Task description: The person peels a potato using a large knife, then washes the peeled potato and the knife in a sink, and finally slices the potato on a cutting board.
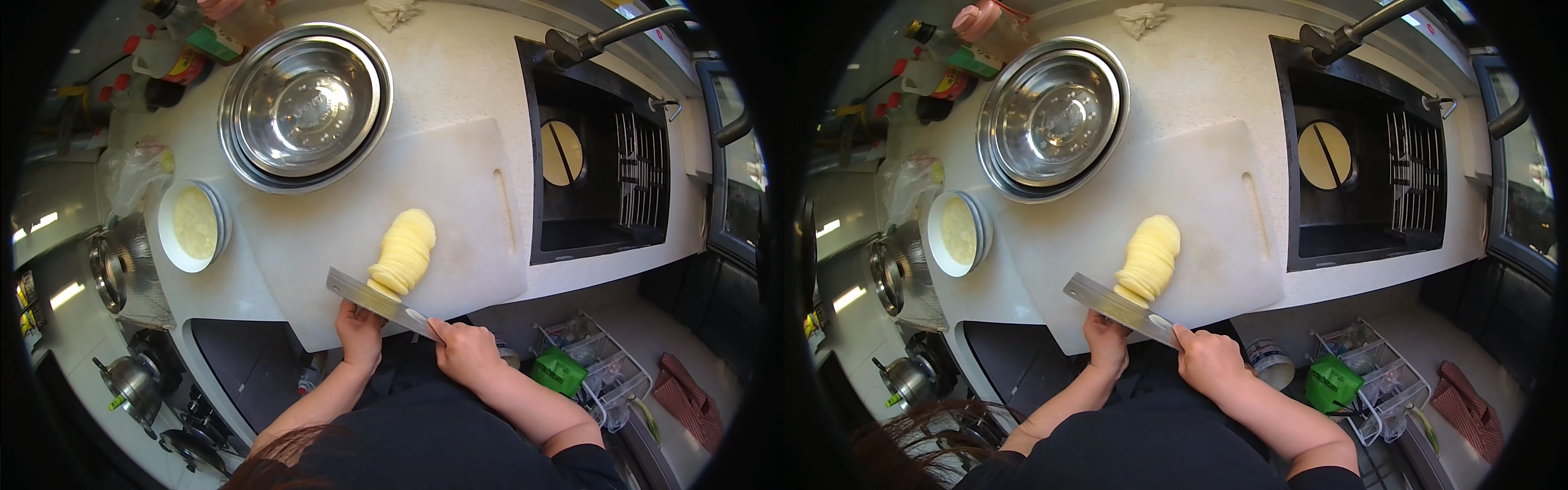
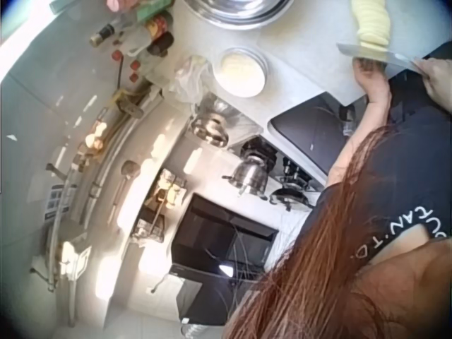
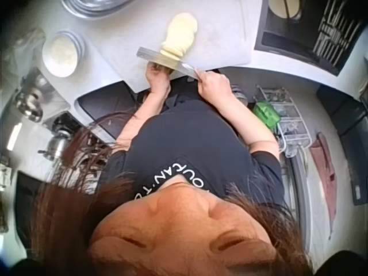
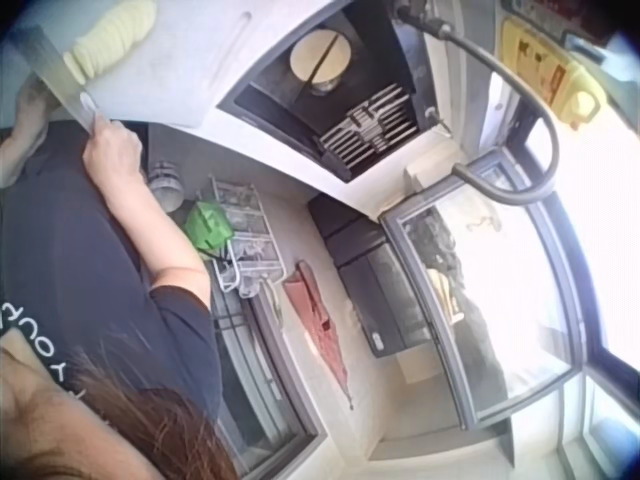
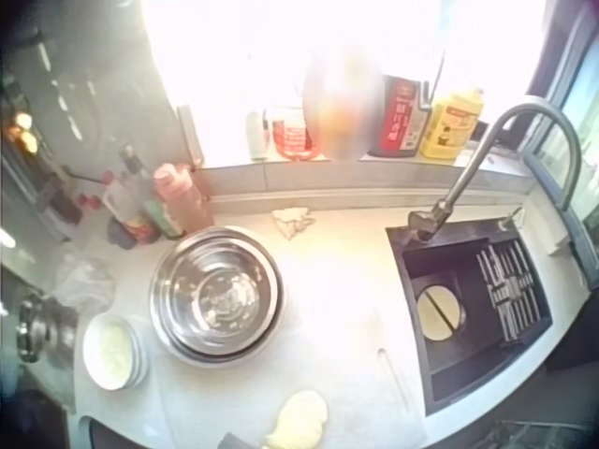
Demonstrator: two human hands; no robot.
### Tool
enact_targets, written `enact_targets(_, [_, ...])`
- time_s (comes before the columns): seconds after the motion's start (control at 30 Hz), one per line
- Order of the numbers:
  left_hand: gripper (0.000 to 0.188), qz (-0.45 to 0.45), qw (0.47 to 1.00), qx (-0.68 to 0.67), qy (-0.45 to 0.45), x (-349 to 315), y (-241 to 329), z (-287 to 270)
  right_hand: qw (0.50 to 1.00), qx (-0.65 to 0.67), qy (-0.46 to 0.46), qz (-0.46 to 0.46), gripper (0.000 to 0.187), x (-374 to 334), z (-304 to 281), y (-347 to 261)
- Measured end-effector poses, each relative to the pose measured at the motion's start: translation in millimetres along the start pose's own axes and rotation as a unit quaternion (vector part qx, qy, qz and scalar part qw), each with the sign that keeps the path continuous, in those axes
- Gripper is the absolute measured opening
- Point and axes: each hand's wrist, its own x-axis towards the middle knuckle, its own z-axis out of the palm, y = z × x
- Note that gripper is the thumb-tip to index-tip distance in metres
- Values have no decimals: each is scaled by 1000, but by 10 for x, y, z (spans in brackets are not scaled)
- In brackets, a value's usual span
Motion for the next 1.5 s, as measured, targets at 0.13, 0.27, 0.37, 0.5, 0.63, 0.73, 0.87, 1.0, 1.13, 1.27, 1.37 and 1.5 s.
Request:
enact_targets(0.13, [32,-15,999,-37,20,-35,73,62,1000,4,-10,3,26,78,-19,-25])
enact_targets(0.27, [32,-23,999,-29,3,-14,21,15,999,18,-20,23,23,180,-3,-94])
enact_targets(0.37, [31,-32,999,-29,-1,-10,27,-1,999,25,-14,16,14,243,14,-124])
enact_targets(0.5, [32,-26,999,-29,3,-14,44,16,999,24,-33,22,13,326,59,-126])
enact_targets(0.63, [34,-16,999,-27,-9,-4,-15,-12,998,13,-44,40,12,467,158,-159])
enact_targets(0.73, [36,-12,1000,-15,-17,-1,-55,-42,999,12,-35,39,12,524,182,-199])
enact_targets(0.87, [33,-9,1000,-27,-13,-9,-31,-20,1000,23,6,3,20,423,152,-141])
enact_targets(1.0, [29,4,1000,13,4,-11,-23,-46,1000,10,23,-2,29,129,37,-129])
enact_targets(1.13, [28,37,999,33,20,-4,-51,-28,999,14,45,-22,29,-1,1,-86])
enact_targets(1.27, [27,31,999,26,17,3,-65,-31,998,11,56,-26,29,-17,23,-60])
enact_targets(1.37, [28,18,999,28,19,1,-41,-27,998,13,63,-28,27,-15,31,-61])
enact_targets(1.5, [33,-9,1000,6,21,5,-45,-38,997,13,71,-30,26,-6,43,-57])
